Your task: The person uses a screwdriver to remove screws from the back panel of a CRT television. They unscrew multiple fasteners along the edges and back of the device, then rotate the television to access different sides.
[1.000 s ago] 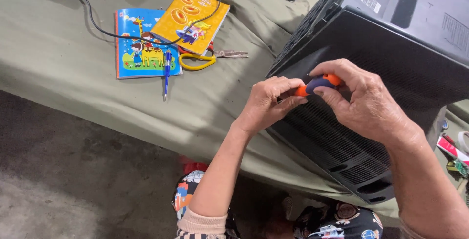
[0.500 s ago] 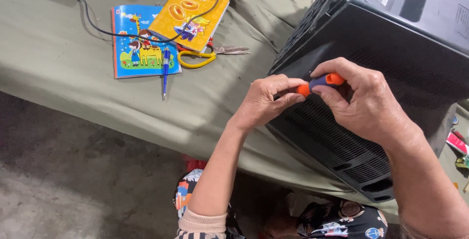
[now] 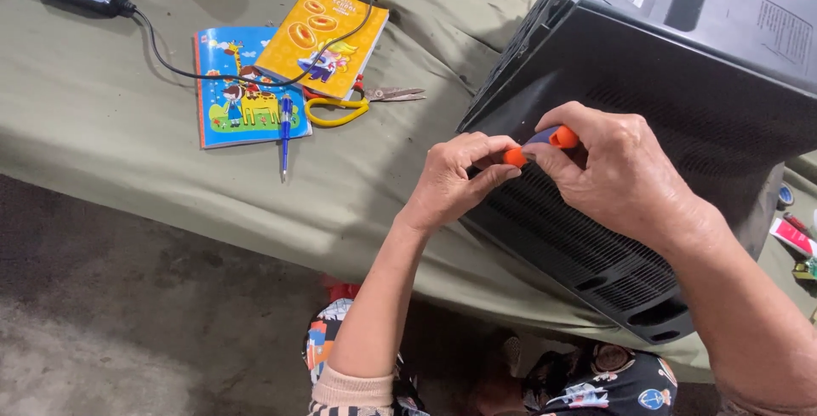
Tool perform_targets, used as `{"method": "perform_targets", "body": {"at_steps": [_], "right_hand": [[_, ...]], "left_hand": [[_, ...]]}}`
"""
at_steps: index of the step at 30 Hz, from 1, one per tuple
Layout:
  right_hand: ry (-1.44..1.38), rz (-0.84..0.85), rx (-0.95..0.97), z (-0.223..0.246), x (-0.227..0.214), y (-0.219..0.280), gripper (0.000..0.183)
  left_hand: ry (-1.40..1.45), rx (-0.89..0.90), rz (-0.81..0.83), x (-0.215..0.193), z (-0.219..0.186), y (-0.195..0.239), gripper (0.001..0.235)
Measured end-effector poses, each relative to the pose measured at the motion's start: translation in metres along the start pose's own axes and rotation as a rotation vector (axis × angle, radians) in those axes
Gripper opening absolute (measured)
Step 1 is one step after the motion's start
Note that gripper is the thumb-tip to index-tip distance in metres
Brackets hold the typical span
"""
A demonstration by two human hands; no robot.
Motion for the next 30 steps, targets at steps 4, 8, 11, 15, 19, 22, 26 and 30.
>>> {"method": "perform_targets", "body": {"at_steps": [4, 8, 11, 15, 19, 22, 26, 30], "right_hand": [[-0.062, -0.003, -0.033, -0.003, 0.003, -0.001, 0.018], [-0.068, 0.03, -0.004, -0.008, 0.003, -0.004, 0.025], [-0.077, 0.047, -0.046, -0.009, 0.002, -0.002, 0.025], [-0.064, 0.072, -0.062, -0.011, 0.0, -0.001, 0.027], [-0.013, 0.054, -0.016, -0.012, -0.002, 0.003, 0.04], [0.081, -0.01, -0.052, -0.01, -0.002, 0.002, 0.024], [0.0, -0.021, -0.024, -0.003, -0.003, -0.001, 0.017], [-0.065, -0.001, -0.033, -0.005, -0.003, -0.001, 0.023]], "left_hand": [[0.09, -0.081, 0.044, -0.004, 0.005, -0.002, 0.028], [0.01, -0.035, 0.061, -0.003, 0.01, -0.004, 0.029], [-0.093, -0.02, 0.024, 0.0, 0.009, -0.004, 0.03], [-0.13, 0.02, -0.016, 0.002, 0.007, -0.003, 0.028], [-0.108, 0.019, -0.029, 0.001, 0.002, -0.001, 0.027], [-0.007, -0.007, -0.001, 0.0, 0.005, -0.002, 0.03], [0.034, -0.061, 0.029, -0.002, 0.01, -0.003, 0.029], [0.04, -0.08, 0.054, -0.002, 0.013, -0.004, 0.03]]}}
Point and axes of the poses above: each hand's wrist, its own y-axis away from the middle knuckle, its own x-axis out of the palm, z = x × y, the point moved 5 cm from there along -y, towards the middle knuckle, and after that the axes turned 6 degrees about -x, right-handed, at the moved point
